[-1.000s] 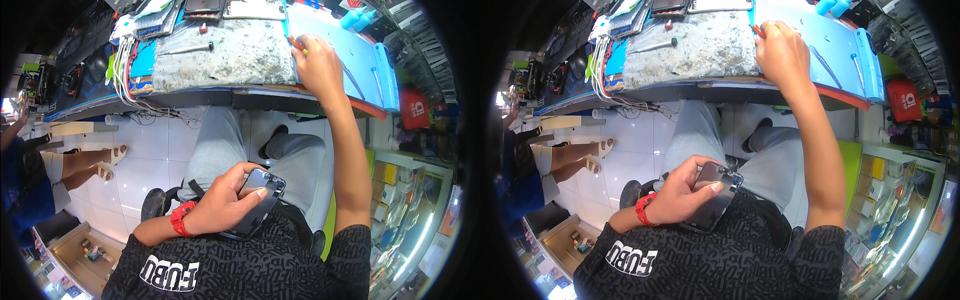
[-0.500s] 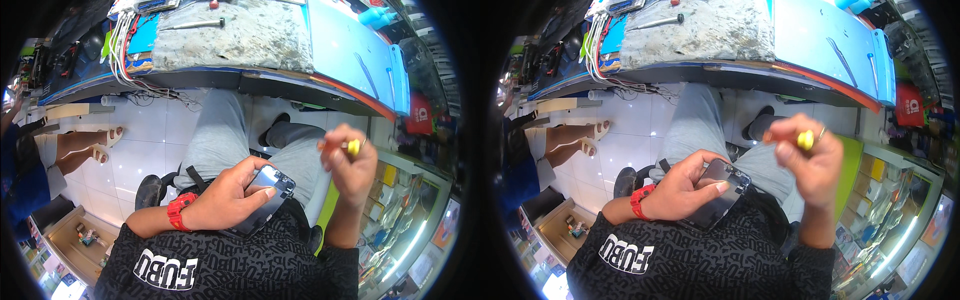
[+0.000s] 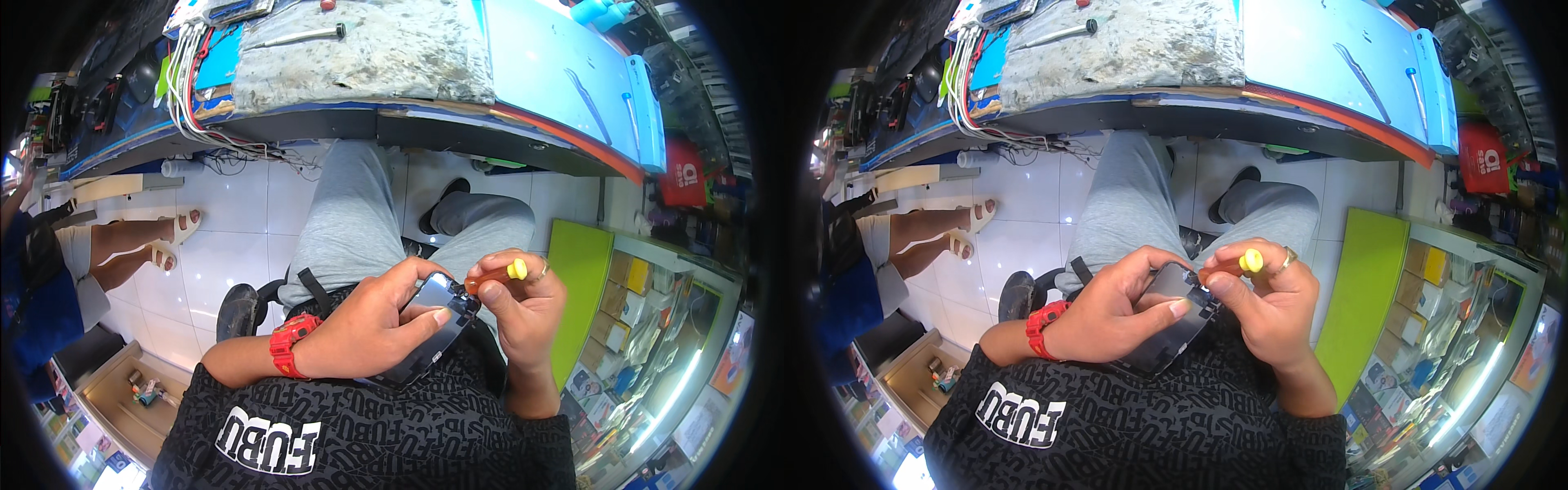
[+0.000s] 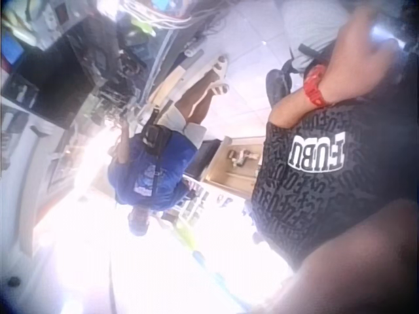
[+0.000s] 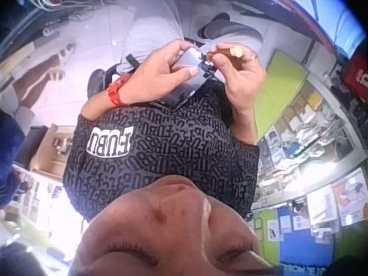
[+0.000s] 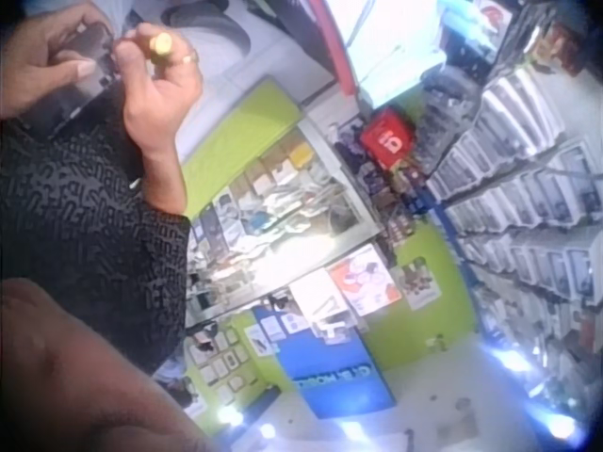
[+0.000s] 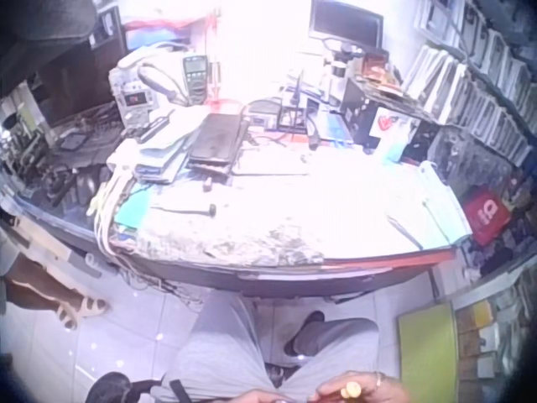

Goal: The person applies adhesive to the edges of a phone screen and uses a thin tool to clear debris from the frame.

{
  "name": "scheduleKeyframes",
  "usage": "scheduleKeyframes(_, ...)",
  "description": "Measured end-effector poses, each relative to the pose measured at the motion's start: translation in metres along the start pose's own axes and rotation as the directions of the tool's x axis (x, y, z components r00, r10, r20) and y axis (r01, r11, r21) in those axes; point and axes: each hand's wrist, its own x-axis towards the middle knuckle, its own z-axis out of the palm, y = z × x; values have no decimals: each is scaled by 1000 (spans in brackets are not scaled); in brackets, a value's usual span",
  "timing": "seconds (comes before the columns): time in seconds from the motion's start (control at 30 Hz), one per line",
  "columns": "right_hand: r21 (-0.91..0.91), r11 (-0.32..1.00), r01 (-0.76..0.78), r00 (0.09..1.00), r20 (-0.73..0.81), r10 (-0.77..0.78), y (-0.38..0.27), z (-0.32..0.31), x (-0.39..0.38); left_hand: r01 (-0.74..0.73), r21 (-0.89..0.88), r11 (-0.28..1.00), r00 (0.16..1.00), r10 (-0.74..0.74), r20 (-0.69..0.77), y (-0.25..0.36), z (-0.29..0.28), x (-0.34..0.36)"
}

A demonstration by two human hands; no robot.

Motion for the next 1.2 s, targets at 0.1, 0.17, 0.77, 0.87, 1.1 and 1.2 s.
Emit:
scheduleKeyframes(0.1,-10,1000,-11,1000,-8,11,1,1,0,-20,13,1000,1000,20,-4,-2,0,0)
scheduleKeyframes(0.17,-27,1000,-9,1000,-11,9,-1,2,0,-9,6,1000,1000,9,-2,0,1,-1)
scheduleKeyframes(0.77,-88,996,-1,1000,-15,0,0,1,-1,-14,47,999,1000,14,-8,0,1,-1)
scheduleKeyframes(0.87,-166,986,31,1000,2,-31,0,0,0,-2,39,999,1000,3,-13,1,2,-1)
scheduleKeyframes(1.1,-248,967,55,998,30,-49,2,-2,0,137,68,988,990,-139,27,6,0,-1)
scheduleKeyframes(1.2,-149,987,-53,998,7,55,2,-6,2,150,61,987,987,-153,46,7,0,-1)
